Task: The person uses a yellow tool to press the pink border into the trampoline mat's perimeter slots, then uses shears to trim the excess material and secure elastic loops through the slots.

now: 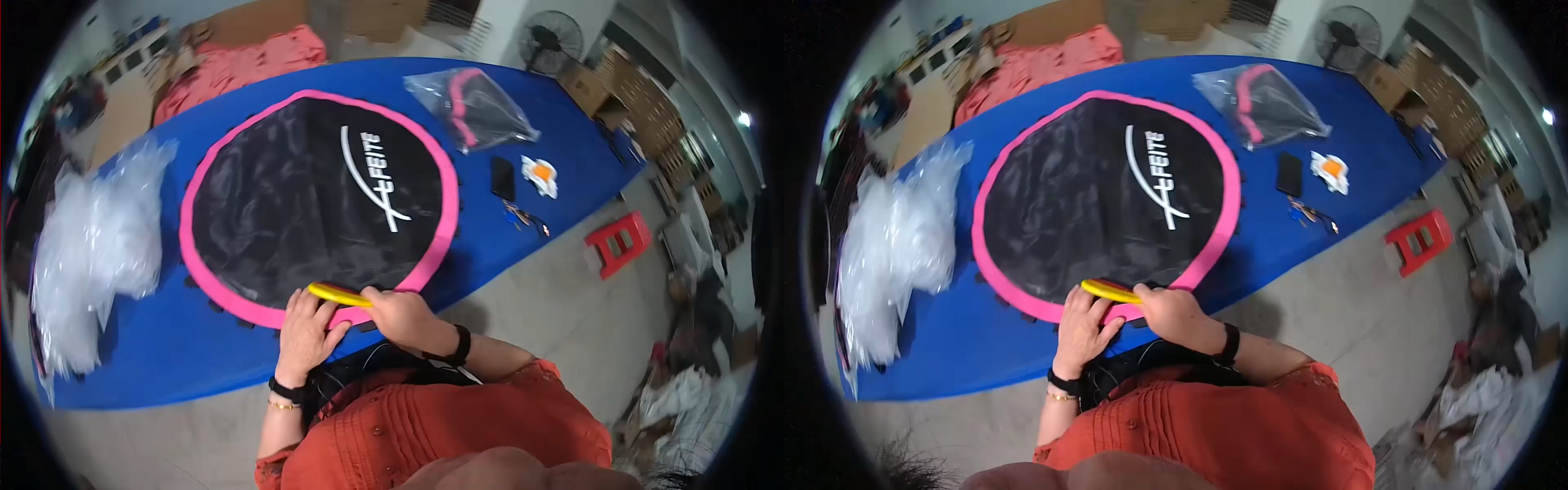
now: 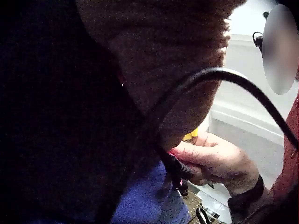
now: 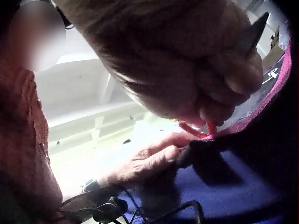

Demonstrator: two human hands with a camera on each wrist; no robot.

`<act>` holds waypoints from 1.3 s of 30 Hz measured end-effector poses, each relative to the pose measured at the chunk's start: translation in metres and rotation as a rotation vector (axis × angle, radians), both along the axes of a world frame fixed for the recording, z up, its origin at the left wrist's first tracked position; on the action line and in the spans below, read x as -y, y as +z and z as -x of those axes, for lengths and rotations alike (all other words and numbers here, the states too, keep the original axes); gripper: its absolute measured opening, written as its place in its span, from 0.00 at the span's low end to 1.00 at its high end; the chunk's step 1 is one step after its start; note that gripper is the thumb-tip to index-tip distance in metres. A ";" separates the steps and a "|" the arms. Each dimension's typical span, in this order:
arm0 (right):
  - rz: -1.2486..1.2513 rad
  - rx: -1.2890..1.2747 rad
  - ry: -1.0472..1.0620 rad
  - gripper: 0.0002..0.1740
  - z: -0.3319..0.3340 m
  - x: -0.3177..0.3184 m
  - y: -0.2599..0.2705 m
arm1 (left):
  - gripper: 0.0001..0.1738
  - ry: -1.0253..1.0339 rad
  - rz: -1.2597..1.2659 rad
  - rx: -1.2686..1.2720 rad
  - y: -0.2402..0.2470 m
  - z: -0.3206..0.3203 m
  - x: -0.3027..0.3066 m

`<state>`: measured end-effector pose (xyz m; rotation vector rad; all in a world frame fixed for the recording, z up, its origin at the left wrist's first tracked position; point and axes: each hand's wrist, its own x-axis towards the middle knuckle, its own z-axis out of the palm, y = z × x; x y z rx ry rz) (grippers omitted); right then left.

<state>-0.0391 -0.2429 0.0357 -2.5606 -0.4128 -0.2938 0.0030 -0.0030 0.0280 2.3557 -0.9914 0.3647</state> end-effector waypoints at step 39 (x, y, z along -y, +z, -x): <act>0.087 -0.196 -0.394 0.19 0.002 0.073 0.021 | 0.34 0.045 -0.074 -0.101 0.001 0.003 -0.004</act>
